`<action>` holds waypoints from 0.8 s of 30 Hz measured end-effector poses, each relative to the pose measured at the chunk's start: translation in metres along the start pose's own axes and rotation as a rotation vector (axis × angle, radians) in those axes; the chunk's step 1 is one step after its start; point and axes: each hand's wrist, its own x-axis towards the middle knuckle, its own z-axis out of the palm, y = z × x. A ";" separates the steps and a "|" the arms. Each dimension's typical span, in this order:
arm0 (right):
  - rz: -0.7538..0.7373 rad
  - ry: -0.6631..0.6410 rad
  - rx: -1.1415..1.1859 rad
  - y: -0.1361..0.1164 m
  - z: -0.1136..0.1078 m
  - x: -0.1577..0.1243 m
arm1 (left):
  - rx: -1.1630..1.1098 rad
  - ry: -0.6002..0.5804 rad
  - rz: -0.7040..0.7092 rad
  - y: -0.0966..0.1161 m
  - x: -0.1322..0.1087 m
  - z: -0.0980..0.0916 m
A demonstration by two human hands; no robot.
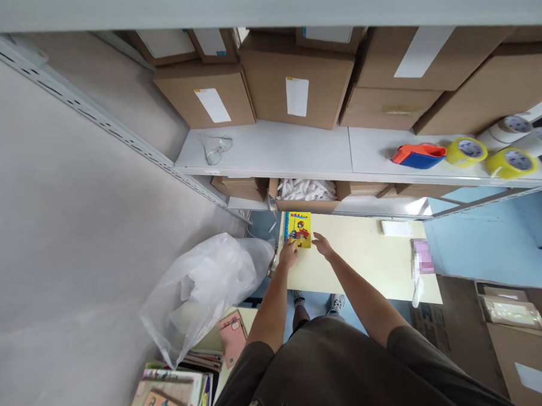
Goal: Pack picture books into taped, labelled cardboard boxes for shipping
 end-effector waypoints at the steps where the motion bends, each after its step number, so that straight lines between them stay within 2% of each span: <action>1: 0.009 0.008 0.002 -0.001 -0.006 -0.004 | -0.010 0.029 0.009 0.005 -0.005 0.000; 4: 0.027 0.044 0.028 -0.006 -0.029 -0.015 | -0.041 0.083 0.058 0.029 -0.017 0.001; 7: -0.026 0.134 0.031 -0.015 -0.057 -0.028 | -0.108 0.142 0.145 0.064 -0.021 0.005; 12: -0.149 0.279 -0.041 -0.045 -0.132 -0.054 | -0.329 0.179 0.266 0.142 -0.011 0.017; 15: -0.205 0.427 -0.072 -0.066 -0.187 -0.074 | -0.404 0.145 0.350 0.193 -0.003 0.027; 19: -0.301 0.585 -0.092 -0.089 -0.255 -0.097 | -0.395 0.023 0.446 0.261 0.006 0.041; 21: -0.331 0.621 -0.097 -0.097 -0.284 -0.097 | -0.379 -0.021 0.479 0.292 0.011 0.049; 24: -0.373 0.633 -0.086 -0.110 -0.325 -0.076 | -0.356 -0.041 0.525 0.328 0.020 0.064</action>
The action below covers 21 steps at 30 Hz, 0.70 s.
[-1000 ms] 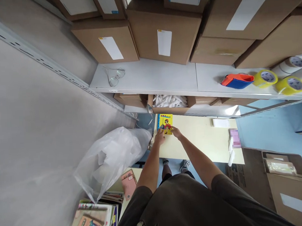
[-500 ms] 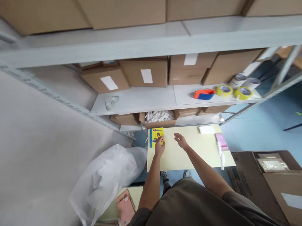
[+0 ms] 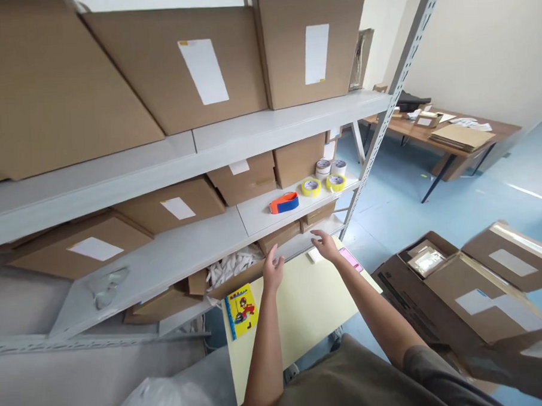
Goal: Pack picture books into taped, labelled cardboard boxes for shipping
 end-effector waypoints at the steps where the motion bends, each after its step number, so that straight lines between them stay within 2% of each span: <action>1: -0.017 -0.001 0.010 0.000 -0.003 0.018 | 0.008 0.001 0.009 0.004 0.007 0.007; 4: -0.102 -0.044 0.001 -0.007 -0.008 0.081 | 0.038 0.039 0.015 0.011 0.020 0.027; 6: -0.203 -0.100 -0.059 -0.022 -0.008 0.124 | 0.054 0.077 0.016 0.013 0.023 0.036; 9: -0.368 -0.205 -0.247 -0.055 0.001 0.179 | 0.064 0.135 0.016 0.017 0.018 0.044; 11: -0.423 -0.327 -0.454 -0.075 0.013 0.204 | 0.067 0.171 0.008 0.020 0.011 0.044; 13: -0.418 -0.451 -0.702 -0.089 0.027 0.218 | 0.068 0.206 0.000 0.021 0.003 0.038; 15: -0.387 -0.512 -0.873 -0.097 0.040 0.222 | 0.075 0.243 -0.009 0.021 -0.006 0.030; 18: -0.352 -0.518 -0.943 -0.102 0.050 0.215 | 0.085 0.296 -0.010 0.020 -0.017 0.015; 21: -0.344 -0.506 -0.974 -0.108 0.047 0.200 | 0.092 0.327 0.006 0.019 -0.026 0.002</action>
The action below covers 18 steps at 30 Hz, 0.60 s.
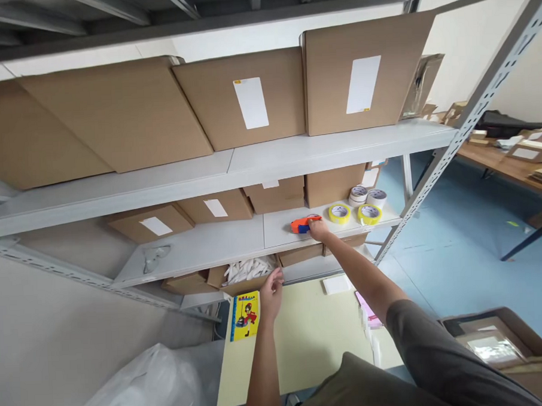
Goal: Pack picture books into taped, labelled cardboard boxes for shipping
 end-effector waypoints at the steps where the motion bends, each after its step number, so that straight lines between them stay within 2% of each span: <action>1: 0.001 0.011 -0.010 -0.002 -0.002 -0.007 | 0.001 0.002 0.008 0.000 -0.001 -0.005; 4: -0.024 0.069 -0.035 -0.006 -0.004 -0.036 | 0.000 -0.013 0.035 0.000 -0.004 -0.016; 6: -0.066 0.124 -0.024 -0.006 0.004 -0.061 | -0.007 -0.032 0.049 -0.001 -0.005 -0.023; 8: -0.122 0.189 0.005 -0.003 0.020 -0.092 | -0.019 -0.045 0.055 -0.004 -0.007 -0.028; 11: -0.170 0.254 0.010 0.001 0.057 -0.147 | -0.034 -0.044 0.041 -0.015 -0.014 -0.030; 13: -0.127 0.214 -0.011 0.002 0.084 -0.186 | -0.041 -0.056 0.009 -0.025 -0.023 -0.028; 18: 0.109 -0.032 -0.039 0.007 0.151 -0.270 | -0.051 -0.141 -0.089 -0.044 -0.056 -0.018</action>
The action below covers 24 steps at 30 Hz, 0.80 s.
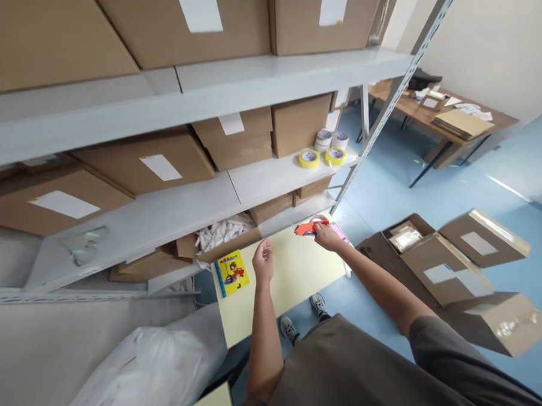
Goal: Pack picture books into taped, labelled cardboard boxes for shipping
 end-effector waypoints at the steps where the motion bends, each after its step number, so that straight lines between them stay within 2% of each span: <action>1: 0.038 -0.052 -0.002 0.004 0.013 -0.012 | 0.003 -0.015 -0.015 -0.003 -0.007 0.002; 4: 0.117 -0.202 0.005 0.018 0.051 -0.041 | 0.024 -0.040 -0.056 -0.012 -0.029 0.009; 7: 0.159 -0.300 0.027 0.037 0.085 -0.056 | 0.060 -0.050 -0.097 -0.024 -0.047 0.017; 12: 0.196 -0.369 0.064 0.067 0.131 -0.057 | 0.122 -0.095 -0.153 -0.045 -0.069 0.042; 15: 0.216 -0.396 0.094 0.076 0.146 -0.051 | 0.136 -0.106 -0.184 -0.050 -0.078 0.061; 17: 0.226 -0.400 0.110 0.077 0.147 -0.049 | 0.148 -0.112 -0.190 -0.047 -0.082 0.071; 19: 0.229 -0.387 0.124 0.075 0.138 -0.047 | 0.167 -0.120 -0.184 -0.040 -0.083 0.078; 22: 0.197 -0.333 0.145 0.070 0.111 -0.042 | 0.205 -0.105 -0.162 -0.022 -0.080 0.078; 24: 0.156 -0.247 0.189 0.065 0.090 -0.035 | 0.230 -0.074 -0.139 -0.009 -0.079 0.072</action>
